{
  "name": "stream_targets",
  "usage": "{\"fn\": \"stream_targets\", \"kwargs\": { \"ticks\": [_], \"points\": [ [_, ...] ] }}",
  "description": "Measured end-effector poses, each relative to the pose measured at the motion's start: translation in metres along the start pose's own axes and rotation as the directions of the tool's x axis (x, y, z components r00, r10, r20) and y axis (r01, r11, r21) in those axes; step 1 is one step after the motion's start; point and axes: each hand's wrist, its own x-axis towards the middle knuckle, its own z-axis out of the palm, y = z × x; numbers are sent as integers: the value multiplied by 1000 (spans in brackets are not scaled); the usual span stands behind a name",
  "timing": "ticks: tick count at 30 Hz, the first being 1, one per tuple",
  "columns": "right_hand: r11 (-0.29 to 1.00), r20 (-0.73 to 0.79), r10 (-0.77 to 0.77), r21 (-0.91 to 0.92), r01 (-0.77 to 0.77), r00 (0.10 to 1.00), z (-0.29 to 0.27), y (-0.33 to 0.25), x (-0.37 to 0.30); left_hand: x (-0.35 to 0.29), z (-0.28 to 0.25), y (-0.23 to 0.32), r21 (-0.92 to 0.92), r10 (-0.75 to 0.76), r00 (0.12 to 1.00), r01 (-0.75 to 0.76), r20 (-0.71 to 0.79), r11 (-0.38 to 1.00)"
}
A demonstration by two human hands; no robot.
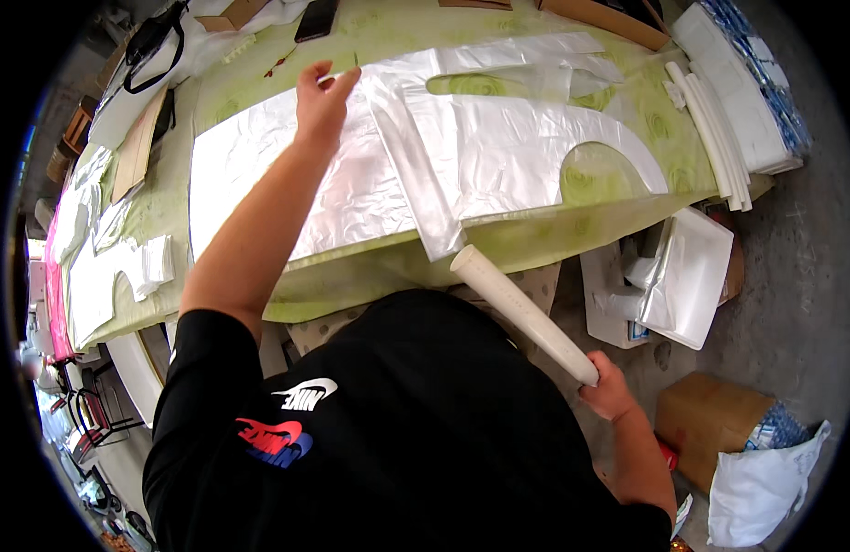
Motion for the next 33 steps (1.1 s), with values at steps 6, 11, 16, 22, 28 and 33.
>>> {"fn": "stream_targets", "kwargs": {
  "ticks": [6,11,16,22,28,33],
  "points": [
    [923,-108,-229,-341,180,968,-12,-76,9,-122,-26,1,248,391,559,-752,731,611],
    [838,-116,-437,-412,357,892,-14,-129,42,-149,-51,21,278,151,370,-861,917,426],
    [575,-8,-694,-609,547,720,4,-202,99,-151,-63,25,309,73,377,-843,923,441],
    [342,-66,-792,-871,352,607,15,-257,151,-160,-65,22,319,131,399,-857,907,405],
    [431,-228,-775,-873,230,589,-6,-271,171,-165,-64,17,339,189,425,-867,885,366],
    [307,17,-833,-818,486,553,15,-261,157,-165,-63,16,332,83,388,-866,918,374]
  ]
}}
